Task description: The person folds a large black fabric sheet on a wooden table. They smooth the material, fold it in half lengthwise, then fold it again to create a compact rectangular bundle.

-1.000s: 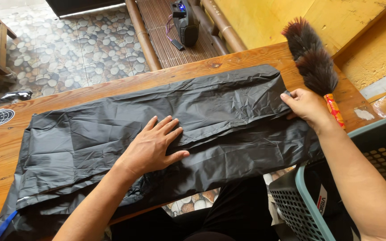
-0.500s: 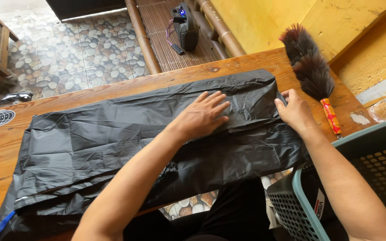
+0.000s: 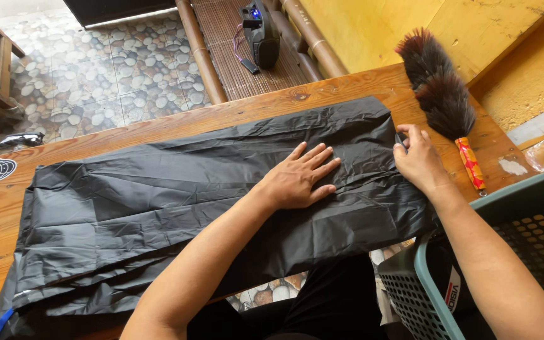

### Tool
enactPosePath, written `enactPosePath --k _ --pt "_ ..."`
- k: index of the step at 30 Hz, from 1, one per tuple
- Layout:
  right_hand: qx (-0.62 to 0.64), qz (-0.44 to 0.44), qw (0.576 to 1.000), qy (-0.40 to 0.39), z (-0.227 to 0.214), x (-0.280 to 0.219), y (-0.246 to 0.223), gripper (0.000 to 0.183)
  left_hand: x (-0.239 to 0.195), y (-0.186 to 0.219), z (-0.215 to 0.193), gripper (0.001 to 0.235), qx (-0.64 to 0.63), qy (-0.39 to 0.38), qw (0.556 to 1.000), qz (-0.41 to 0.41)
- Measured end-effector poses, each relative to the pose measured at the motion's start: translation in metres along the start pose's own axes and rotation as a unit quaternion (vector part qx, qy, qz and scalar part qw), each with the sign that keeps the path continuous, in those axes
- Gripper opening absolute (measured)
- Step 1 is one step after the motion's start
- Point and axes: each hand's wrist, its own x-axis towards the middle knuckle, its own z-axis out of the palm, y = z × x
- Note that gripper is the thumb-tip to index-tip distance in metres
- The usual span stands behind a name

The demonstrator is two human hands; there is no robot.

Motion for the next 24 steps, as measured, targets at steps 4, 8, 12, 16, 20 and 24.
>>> enactPosePath --k 4,8,12,16,20,24 --pt "-0.056 -0.010 0.998 0.006 0.005 -0.006 -0.006 0.042 0.000 0.000 0.005 0.071 -0.001 -0.022 1.000 -0.008" --pt "-0.190 -0.133 0.970 0.080 0.007 -0.003 -0.050 0.051 -0.001 0.000 0.006 0.071 -0.002 -0.023 1.000 -0.008" --pt "-0.154 -0.212 0.965 0.012 0.015 0.000 -0.132 0.058 -0.002 -0.001 0.010 0.072 0.001 -0.006 1.000 -0.001" --pt "-0.113 -0.303 0.945 -0.050 0.050 -0.004 -0.202 0.056 -0.005 0.011 -0.016 0.067 0.020 0.051 0.998 0.013" --pt "-0.057 -0.340 0.926 -0.152 0.080 -0.008 -0.240 0.065 -0.008 0.023 -0.036 0.053 0.030 0.233 0.971 0.044" --pt "-0.092 -0.289 0.928 -0.216 0.088 0.007 -0.233 0.071 -0.010 0.023 -0.048 0.056 0.027 0.182 0.983 0.017"
